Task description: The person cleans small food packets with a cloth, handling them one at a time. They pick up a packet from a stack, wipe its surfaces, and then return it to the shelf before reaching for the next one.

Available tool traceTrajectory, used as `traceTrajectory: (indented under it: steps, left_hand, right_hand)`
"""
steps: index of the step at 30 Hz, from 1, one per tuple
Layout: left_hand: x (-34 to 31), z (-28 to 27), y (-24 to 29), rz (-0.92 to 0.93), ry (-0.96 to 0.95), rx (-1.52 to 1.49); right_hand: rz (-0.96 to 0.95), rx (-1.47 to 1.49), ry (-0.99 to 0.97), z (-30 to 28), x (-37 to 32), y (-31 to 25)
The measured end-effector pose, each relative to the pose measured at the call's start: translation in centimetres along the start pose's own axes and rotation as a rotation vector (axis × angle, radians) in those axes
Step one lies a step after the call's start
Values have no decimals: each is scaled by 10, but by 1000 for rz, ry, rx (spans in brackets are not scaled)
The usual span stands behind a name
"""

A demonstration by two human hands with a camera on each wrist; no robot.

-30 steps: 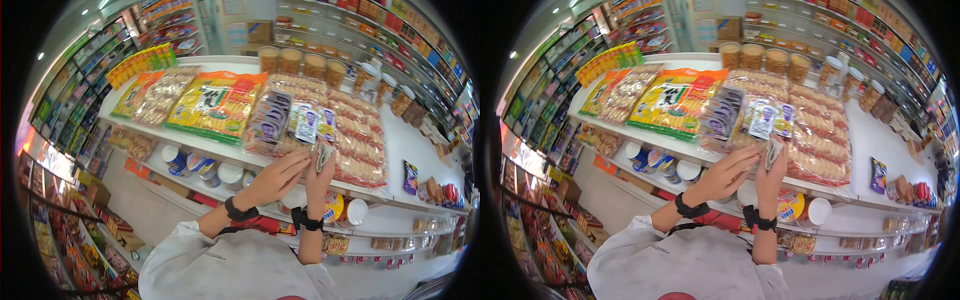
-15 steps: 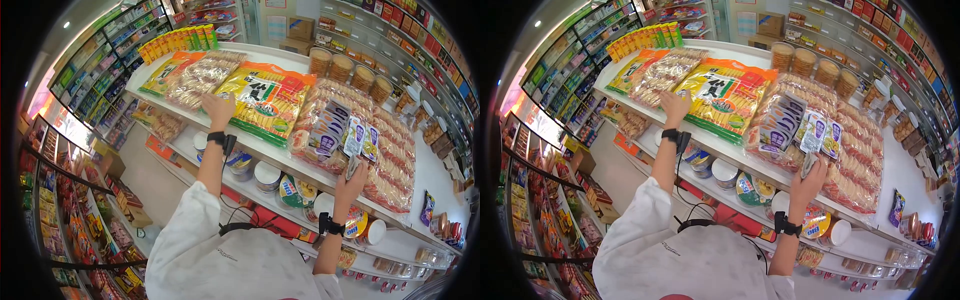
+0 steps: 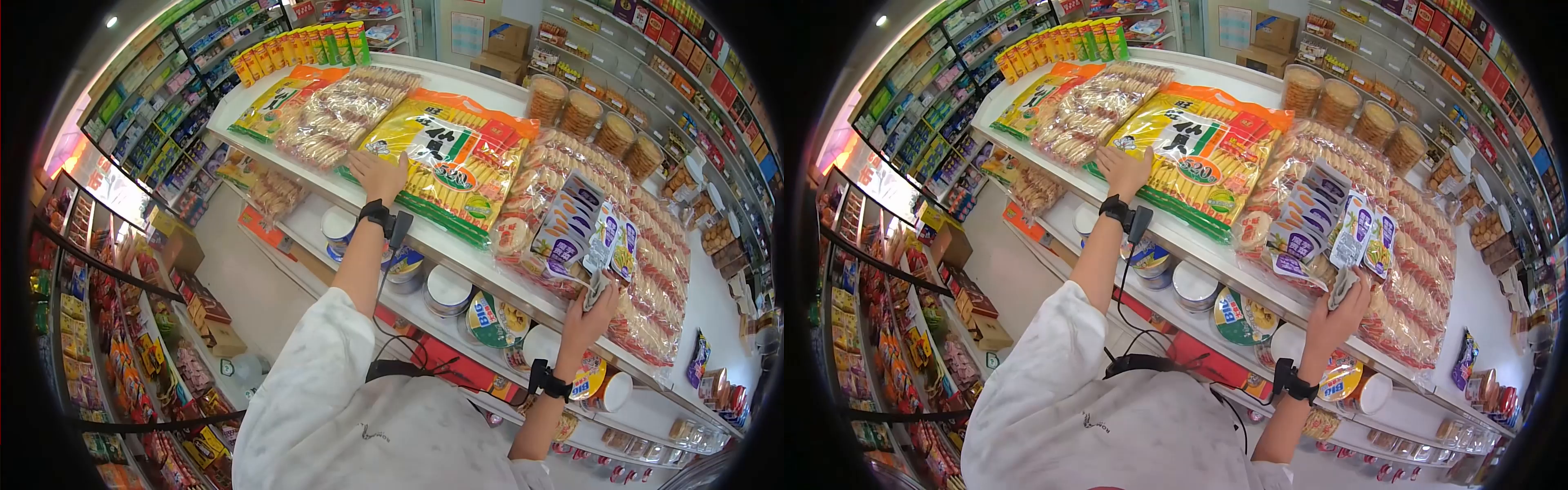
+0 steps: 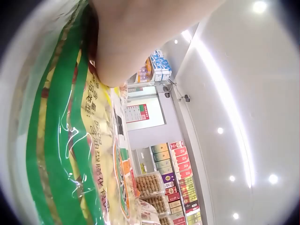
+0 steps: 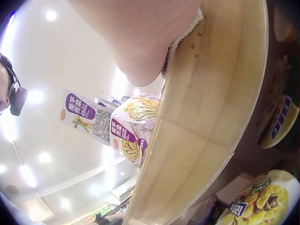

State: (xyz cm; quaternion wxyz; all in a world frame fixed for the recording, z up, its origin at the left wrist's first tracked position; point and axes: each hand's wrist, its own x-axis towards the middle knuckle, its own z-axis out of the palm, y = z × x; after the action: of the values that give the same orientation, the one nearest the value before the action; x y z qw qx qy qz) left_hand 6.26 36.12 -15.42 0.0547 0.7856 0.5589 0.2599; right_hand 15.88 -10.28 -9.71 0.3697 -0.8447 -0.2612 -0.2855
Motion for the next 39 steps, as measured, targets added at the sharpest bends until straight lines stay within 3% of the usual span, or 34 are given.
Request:
traceTrajectory:
  steps: [10,13,39]
  left_hand:
    - [-2,-10,5,-36,-98,54]
    - [-3,-2,1,17,14,25]
    - [-1,-17,4,-18,-158,3]
  right_hand:
    - [4,-27,-5,-1,-1,-1]
    - [9,-27,-9,-3,0,-3]
    - [-28,-20,30,-7,-2,1]
